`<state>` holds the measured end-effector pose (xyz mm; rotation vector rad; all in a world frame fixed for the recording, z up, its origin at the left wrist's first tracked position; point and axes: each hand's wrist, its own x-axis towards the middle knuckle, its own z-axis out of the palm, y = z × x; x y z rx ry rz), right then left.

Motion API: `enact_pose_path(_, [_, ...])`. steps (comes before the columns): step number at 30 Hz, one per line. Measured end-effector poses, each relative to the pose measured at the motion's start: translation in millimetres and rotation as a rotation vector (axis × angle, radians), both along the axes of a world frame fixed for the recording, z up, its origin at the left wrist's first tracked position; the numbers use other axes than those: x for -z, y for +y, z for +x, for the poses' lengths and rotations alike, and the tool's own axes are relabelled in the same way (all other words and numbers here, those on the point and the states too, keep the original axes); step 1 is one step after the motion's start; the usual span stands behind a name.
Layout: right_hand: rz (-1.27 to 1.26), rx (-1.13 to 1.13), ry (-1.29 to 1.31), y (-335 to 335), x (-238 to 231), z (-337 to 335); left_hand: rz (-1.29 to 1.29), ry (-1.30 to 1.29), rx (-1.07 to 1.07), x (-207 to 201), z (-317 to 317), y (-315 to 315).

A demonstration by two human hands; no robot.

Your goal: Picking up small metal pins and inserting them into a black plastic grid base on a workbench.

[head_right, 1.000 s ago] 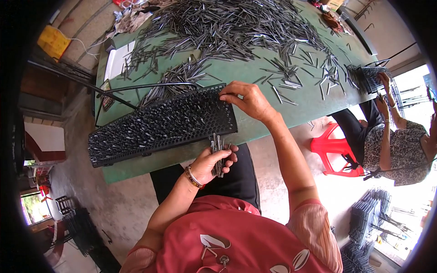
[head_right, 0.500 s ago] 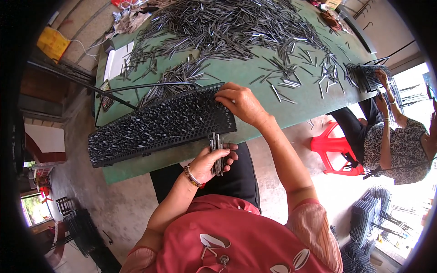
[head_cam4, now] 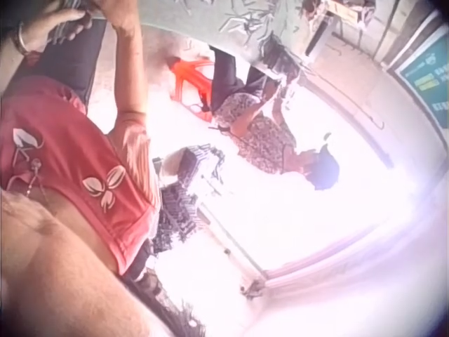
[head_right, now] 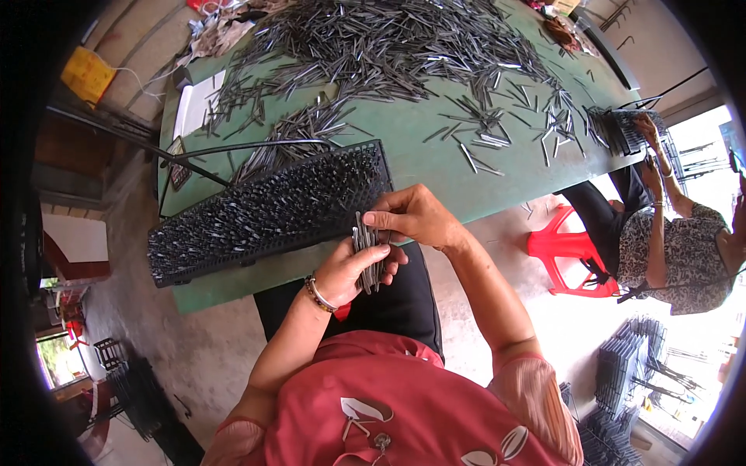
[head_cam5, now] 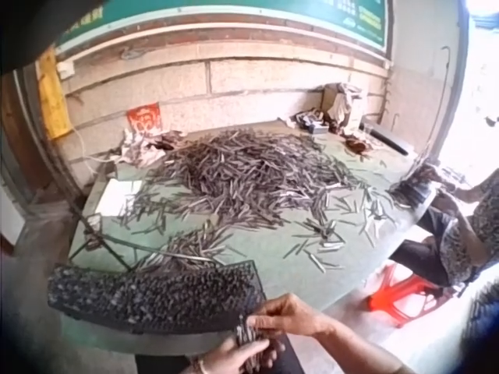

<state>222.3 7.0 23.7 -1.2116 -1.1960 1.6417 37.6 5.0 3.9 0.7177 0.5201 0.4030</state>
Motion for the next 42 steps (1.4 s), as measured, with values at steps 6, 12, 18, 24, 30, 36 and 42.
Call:
enact_pose_path(6, [-0.039,0.125,-0.038,1.3,-0.8,2.6,-0.057,0.015,-0.001,0.3,2.8,2.9])
enact_pose_path(12, [0.237,0.403,-0.12,17.8,-2.0,12.9,-0.148,0.036,-0.028,1.7,6.4,7.5])
enact_pose_path(18, [0.756,0.654,-0.656,51.6,12.7,8.3,-0.246,0.121,-0.044,13.1,13.3,2.9])
enact_pose_path(24, [0.823,0.629,-0.654,54.8,37.9,5.2,-0.292,0.116,-0.052,18.4,8.8,0.8])
enact_pose_path(30, [0.983,0.508,-0.798,49.1,53.3,11.2,-0.277,0.005,-0.062,13.1,7.5,1.3])
enact_pose_path(36, [0.517,0.388,-0.562,19.3,9.1,13.1,-0.189,-0.024,-0.108,6.5,4.4,8.4])
enact_pose_path(42, [0.329,0.085,-0.273,-3.4,3.4,12.6,-0.126,-0.021,-0.14,-0.7,8.8,10.0])
